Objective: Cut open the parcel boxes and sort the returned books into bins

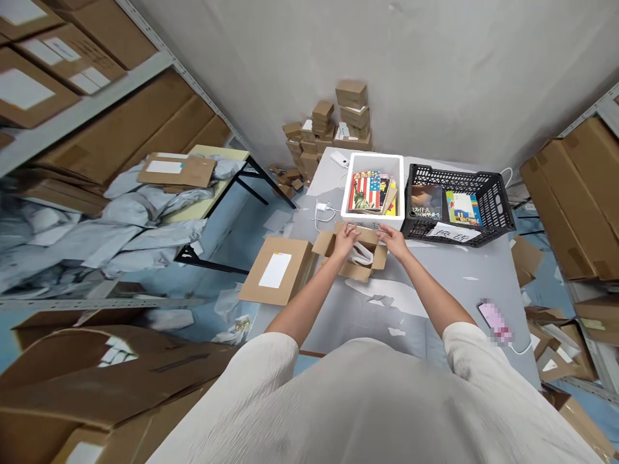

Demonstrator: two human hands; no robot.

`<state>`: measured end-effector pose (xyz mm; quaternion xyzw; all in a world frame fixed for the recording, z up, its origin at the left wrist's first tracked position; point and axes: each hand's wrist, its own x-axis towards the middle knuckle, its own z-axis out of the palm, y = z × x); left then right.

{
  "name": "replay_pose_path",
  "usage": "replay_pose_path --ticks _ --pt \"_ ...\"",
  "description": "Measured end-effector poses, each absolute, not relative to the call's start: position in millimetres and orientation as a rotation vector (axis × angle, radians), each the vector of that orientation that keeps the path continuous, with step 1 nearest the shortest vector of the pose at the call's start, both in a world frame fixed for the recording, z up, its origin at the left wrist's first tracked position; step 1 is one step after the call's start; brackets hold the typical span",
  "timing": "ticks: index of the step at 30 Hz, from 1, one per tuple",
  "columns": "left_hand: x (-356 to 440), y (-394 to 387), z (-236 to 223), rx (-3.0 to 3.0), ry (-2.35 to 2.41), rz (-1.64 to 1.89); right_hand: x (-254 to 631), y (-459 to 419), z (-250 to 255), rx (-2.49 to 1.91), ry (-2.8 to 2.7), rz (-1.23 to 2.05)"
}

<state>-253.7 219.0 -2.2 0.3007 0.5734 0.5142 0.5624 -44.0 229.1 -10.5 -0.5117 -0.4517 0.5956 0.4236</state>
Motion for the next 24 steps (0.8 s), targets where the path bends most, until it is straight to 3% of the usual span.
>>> replay_pose_path --ticks 8,15,19,24 --pt "-287 193 -17 0.749 1.507 1.146 -37 212 -20 -1.446 -1.147 1.392" --pt "-336 169 -26 0.940 1.925 1.018 -25 188 -32 -1.813 -1.145 1.076" --pt "-353 162 -36 0.835 2.108 0.891 -28 169 -42 -1.957 -1.095 1.218" --pt "-350 154 -43 0.819 1.904 0.996 -42 152 -42 -1.902 -1.048 1.428"
